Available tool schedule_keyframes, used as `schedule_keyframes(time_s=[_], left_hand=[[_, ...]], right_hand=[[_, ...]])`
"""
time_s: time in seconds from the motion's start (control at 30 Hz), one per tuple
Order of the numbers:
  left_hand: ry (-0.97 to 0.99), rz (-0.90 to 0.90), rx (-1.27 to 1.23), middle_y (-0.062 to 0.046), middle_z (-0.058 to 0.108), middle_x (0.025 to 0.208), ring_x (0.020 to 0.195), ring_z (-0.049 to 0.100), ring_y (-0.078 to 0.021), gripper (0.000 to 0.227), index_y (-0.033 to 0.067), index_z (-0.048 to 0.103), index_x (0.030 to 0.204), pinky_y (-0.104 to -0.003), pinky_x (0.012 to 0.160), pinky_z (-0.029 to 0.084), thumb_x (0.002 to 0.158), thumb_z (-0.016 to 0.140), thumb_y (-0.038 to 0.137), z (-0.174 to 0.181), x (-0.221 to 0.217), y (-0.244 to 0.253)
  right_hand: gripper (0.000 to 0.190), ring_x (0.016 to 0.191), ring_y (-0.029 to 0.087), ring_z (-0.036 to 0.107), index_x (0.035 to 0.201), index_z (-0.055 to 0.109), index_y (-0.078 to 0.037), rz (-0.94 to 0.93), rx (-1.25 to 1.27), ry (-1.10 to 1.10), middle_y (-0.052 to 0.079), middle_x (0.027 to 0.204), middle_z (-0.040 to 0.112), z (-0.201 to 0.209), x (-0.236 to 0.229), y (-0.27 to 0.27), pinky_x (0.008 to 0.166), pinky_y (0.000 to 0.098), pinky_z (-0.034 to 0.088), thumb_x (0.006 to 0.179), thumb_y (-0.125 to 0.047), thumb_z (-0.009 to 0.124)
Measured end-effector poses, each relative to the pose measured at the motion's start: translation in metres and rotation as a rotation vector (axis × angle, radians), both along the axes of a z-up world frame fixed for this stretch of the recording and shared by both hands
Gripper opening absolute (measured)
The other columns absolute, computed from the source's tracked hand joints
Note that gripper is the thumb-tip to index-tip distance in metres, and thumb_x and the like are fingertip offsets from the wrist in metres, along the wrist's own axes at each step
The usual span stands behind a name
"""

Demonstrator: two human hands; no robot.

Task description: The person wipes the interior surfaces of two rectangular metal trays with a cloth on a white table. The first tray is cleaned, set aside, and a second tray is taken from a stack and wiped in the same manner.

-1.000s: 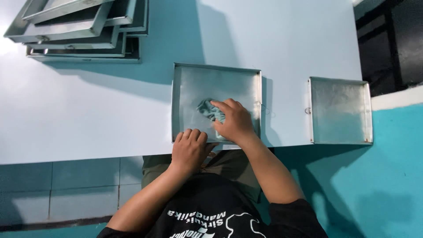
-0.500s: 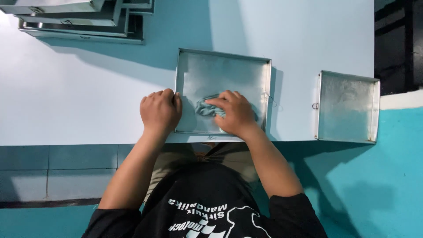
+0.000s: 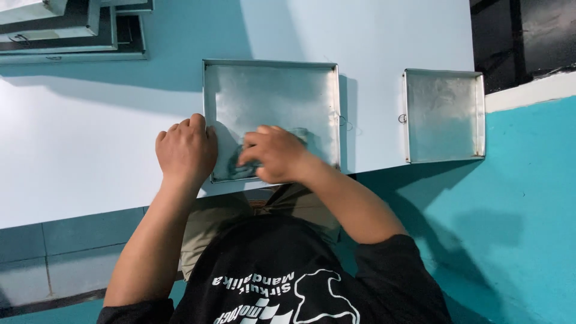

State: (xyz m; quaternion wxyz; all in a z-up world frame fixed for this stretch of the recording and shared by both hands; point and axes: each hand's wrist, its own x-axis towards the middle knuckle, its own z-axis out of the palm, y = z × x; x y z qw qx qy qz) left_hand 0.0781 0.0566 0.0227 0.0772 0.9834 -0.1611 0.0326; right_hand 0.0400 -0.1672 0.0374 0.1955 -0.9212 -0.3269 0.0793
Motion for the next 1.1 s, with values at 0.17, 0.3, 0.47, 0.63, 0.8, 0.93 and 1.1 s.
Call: schedule_keyframes(time_s=[0.17,0.3,0.47,0.63,0.8,0.93,1.1], left_hand=[[0.083,-0.013,-0.004,-0.001,0.064,0.070,0.068,0.071,-0.0220,0.015,0.0143,0.064,0.089,-0.034,0.063,0.050,0.099,0.058,0.023,0.002,0.003,0.002],[0.127,0.001,0.015,0.001,0.065,0.070,0.067,0.071,-0.0189,0.016,0.0159,0.065,0.090,-0.032,0.064,0.050,0.101,0.058,0.025,0.004,0.005,0.001],[0.115,0.009,-0.003,-0.002,0.068,0.073,0.069,0.072,-0.0193,0.017,0.0154,0.066,0.091,-0.032,0.067,0.052,0.102,0.057,0.025,0.006,0.001,-0.002],[0.110,0.037,0.003,-0.001,0.068,0.072,0.067,0.072,-0.0188,0.016,0.0165,0.066,0.089,-0.032,0.065,0.051,0.101,0.057,0.023,0.000,0.002,-0.005],[0.111,0.005,0.014,-0.001,0.070,0.075,0.072,0.074,-0.0198,0.014,0.0156,0.066,0.092,-0.032,0.067,0.053,0.100,0.058,0.023,-0.001,0.001,-0.001],[0.118,0.003,-0.022,-0.003,0.071,0.076,0.072,0.075,-0.0212,0.013,0.0148,0.065,0.092,-0.034,0.066,0.054,0.099,0.058,0.023,-0.009,0.004,0.001],[0.099,-0.023,-0.056,-0.004,0.072,0.077,0.073,0.075,-0.0217,0.012,0.0139,0.066,0.093,-0.034,0.067,0.056,0.099,0.059,0.021,-0.014,0.008,0.002]], right_hand=[[0.037,0.084,0.029,0.063,0.085,0.081,-0.030,-0.142,-0.019,0.066,-0.002,0.089,0.065,0.019,-0.011,-0.063,0.086,0.0480,0.054,0.060,-0.007,0.065],[0.033,0.087,0.027,0.063,0.083,0.081,-0.030,-0.336,-0.023,0.106,-0.005,0.087,0.065,0.013,-0.020,-0.102,0.088,0.0460,0.052,0.062,-0.008,0.068],[0.034,0.090,0.024,0.062,0.083,0.077,-0.033,-0.402,-0.066,0.008,-0.007,0.089,0.063,-0.013,-0.025,-0.084,0.087,0.0445,0.052,0.058,-0.012,0.067],[0.044,0.087,0.023,0.059,0.093,0.076,-0.035,-0.343,-0.021,-0.059,-0.008,0.091,0.058,-0.025,-0.023,-0.052,0.083,0.0441,0.052,0.057,-0.012,0.066],[0.044,0.099,0.035,0.065,0.109,0.076,-0.027,-0.349,-0.069,0.023,0.005,0.102,0.066,0.008,-0.004,-0.046,0.089,0.0529,0.053,0.067,-0.013,0.071],[0.054,0.107,0.032,0.064,0.125,0.070,-0.035,-0.579,-0.161,-0.043,0.002,0.111,0.063,-0.023,0.024,-0.083,0.091,0.0498,0.056,0.072,-0.025,0.073],[0.061,0.098,0.039,0.064,0.135,0.063,-0.013,-0.753,-0.213,-0.276,0.013,0.108,0.060,-0.023,0.037,-0.059,0.082,0.0551,0.058,0.075,-0.021,0.072]])
